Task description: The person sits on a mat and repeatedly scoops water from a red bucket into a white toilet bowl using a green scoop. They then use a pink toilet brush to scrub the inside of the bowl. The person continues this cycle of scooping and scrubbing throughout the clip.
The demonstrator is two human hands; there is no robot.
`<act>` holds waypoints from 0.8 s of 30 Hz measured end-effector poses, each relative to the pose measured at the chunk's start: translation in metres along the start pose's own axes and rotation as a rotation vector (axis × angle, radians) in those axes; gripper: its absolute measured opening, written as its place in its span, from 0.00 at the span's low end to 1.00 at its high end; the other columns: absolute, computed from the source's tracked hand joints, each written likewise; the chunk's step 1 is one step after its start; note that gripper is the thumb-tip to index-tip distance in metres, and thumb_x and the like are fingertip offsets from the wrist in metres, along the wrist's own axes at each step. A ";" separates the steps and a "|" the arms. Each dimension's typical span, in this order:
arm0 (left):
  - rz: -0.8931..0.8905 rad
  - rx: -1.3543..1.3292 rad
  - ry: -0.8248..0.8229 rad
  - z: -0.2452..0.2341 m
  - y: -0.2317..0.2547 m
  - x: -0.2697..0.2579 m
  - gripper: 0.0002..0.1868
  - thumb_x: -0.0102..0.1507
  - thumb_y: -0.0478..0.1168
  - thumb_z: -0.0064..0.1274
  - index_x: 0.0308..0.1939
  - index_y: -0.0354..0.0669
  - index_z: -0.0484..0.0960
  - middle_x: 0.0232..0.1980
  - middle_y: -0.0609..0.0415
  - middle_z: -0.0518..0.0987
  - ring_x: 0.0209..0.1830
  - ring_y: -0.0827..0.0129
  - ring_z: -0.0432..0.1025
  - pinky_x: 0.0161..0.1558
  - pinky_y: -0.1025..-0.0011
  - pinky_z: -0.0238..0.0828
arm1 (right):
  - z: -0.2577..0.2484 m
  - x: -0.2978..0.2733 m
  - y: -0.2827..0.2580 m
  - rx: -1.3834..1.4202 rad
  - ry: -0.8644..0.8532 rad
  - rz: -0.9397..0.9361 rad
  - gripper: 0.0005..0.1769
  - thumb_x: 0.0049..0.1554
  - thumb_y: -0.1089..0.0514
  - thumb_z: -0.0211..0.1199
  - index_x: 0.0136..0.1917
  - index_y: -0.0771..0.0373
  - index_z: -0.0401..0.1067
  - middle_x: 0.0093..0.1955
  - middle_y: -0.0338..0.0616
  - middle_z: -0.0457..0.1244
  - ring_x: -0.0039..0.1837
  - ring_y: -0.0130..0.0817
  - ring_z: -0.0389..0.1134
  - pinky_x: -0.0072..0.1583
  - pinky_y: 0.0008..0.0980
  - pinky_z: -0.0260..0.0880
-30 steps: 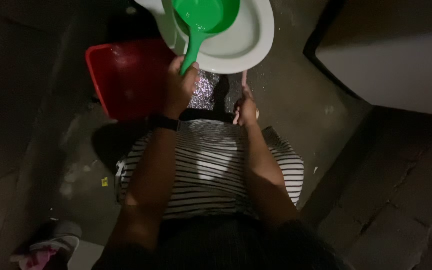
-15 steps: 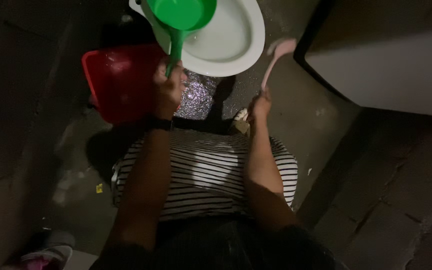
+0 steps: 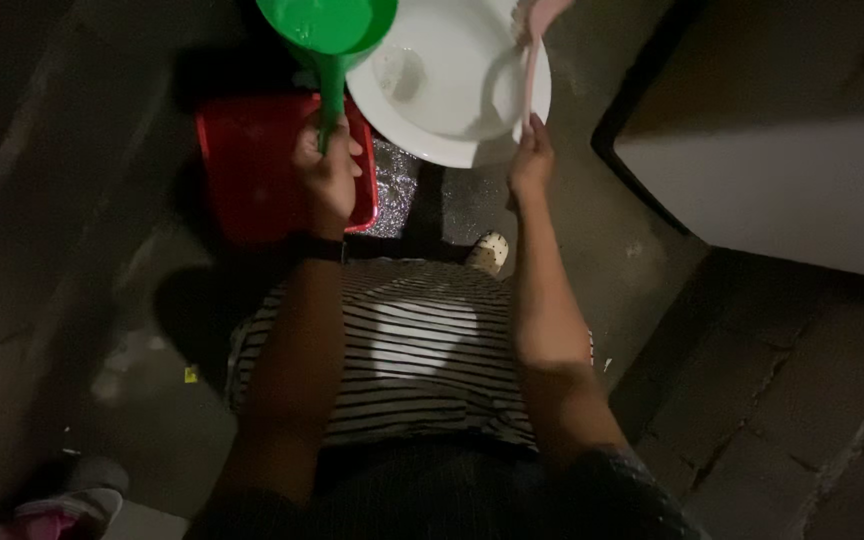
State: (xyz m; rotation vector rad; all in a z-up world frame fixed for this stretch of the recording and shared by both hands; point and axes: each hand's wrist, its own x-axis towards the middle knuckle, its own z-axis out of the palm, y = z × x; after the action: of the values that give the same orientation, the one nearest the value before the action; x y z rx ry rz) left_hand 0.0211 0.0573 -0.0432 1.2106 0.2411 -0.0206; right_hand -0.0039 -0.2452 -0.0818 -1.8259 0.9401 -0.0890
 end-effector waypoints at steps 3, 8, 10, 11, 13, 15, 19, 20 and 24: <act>-0.034 0.010 0.062 -0.006 -0.008 0.006 0.11 0.71 0.43 0.50 0.51 0.41 0.79 0.28 0.60 0.75 0.20 0.81 0.64 0.21 0.79 0.60 | 0.024 0.010 -0.027 -0.210 -0.029 0.075 0.27 0.67 0.50 0.39 0.78 0.49 0.58 0.76 0.49 0.58 0.70 0.42 0.65 0.68 0.44 0.69; -0.018 -0.090 0.093 -0.021 -0.028 0.018 0.13 0.70 0.42 0.53 0.55 0.40 0.78 0.31 0.59 0.75 0.24 0.80 0.66 0.24 0.79 0.62 | 0.065 0.019 -0.055 -0.215 -0.245 -0.094 0.27 0.72 0.47 0.33 0.79 0.53 0.56 0.74 0.55 0.60 0.69 0.44 0.67 0.72 0.44 0.63; 0.013 -0.122 0.116 -0.025 -0.035 0.023 0.12 0.69 0.41 0.50 0.54 0.41 0.78 0.35 0.60 0.77 0.28 0.79 0.70 0.23 0.78 0.64 | 0.087 0.007 -0.058 -0.302 -0.335 -0.172 0.27 0.73 0.46 0.31 0.79 0.52 0.57 0.71 0.57 0.62 0.65 0.45 0.70 0.70 0.45 0.64; 0.030 -0.138 0.126 -0.026 -0.039 0.025 0.12 0.68 0.40 0.48 0.54 0.42 0.78 0.37 0.60 0.78 0.30 0.79 0.71 0.23 0.78 0.65 | 0.097 -0.004 -0.058 -0.389 -0.347 -0.279 0.26 0.72 0.46 0.34 0.79 0.52 0.58 0.69 0.59 0.63 0.63 0.45 0.71 0.68 0.46 0.67; -0.011 -0.101 0.150 -0.028 -0.044 0.026 0.13 0.68 0.41 0.45 0.55 0.46 0.78 0.37 0.61 0.79 0.30 0.80 0.72 0.24 0.80 0.67 | 0.108 -0.024 -0.061 -0.466 -0.374 -0.339 0.26 0.71 0.46 0.37 0.79 0.52 0.58 0.64 0.60 0.66 0.55 0.43 0.72 0.61 0.46 0.72; -0.029 -0.064 0.159 -0.030 -0.048 0.028 0.13 0.69 0.42 0.44 0.55 0.47 0.78 0.38 0.60 0.80 0.32 0.80 0.73 0.25 0.80 0.67 | 0.103 -0.062 -0.054 -0.447 -0.407 -0.244 0.27 0.70 0.46 0.38 0.78 0.51 0.58 0.57 0.57 0.69 0.46 0.39 0.74 0.54 0.41 0.80; -0.034 -0.056 0.165 -0.034 -0.047 0.028 0.12 0.71 0.42 0.46 0.53 0.42 0.79 0.40 0.56 0.81 0.33 0.77 0.73 0.27 0.79 0.68 | 0.064 -0.123 -0.047 -0.498 -0.421 -0.317 0.26 0.68 0.48 0.44 0.78 0.47 0.61 0.42 0.52 0.70 0.37 0.33 0.69 0.44 0.42 0.73; -0.039 -0.069 0.163 -0.034 -0.045 0.027 0.12 0.71 0.43 0.46 0.54 0.41 0.79 0.40 0.56 0.81 0.34 0.77 0.73 0.28 0.79 0.68 | 0.051 -0.137 -0.044 -0.501 -0.425 -0.336 0.26 0.69 0.48 0.45 0.79 0.47 0.61 0.42 0.52 0.70 0.37 0.33 0.69 0.44 0.42 0.72; -0.013 -0.078 0.128 -0.032 -0.032 0.021 0.15 0.71 0.47 0.49 0.57 0.44 0.77 0.39 0.59 0.80 0.34 0.79 0.73 0.29 0.79 0.70 | 0.007 -0.170 -0.033 -0.648 -0.443 -0.049 0.27 0.69 0.48 0.42 0.80 0.41 0.57 0.41 0.50 0.67 0.37 0.39 0.64 0.44 0.47 0.70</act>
State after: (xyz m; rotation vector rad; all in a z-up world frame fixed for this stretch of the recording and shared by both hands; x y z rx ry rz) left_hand 0.0314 0.0785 -0.0872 1.1342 0.3580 0.0548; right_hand -0.1000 -0.1269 0.0017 -2.3201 0.6397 0.6339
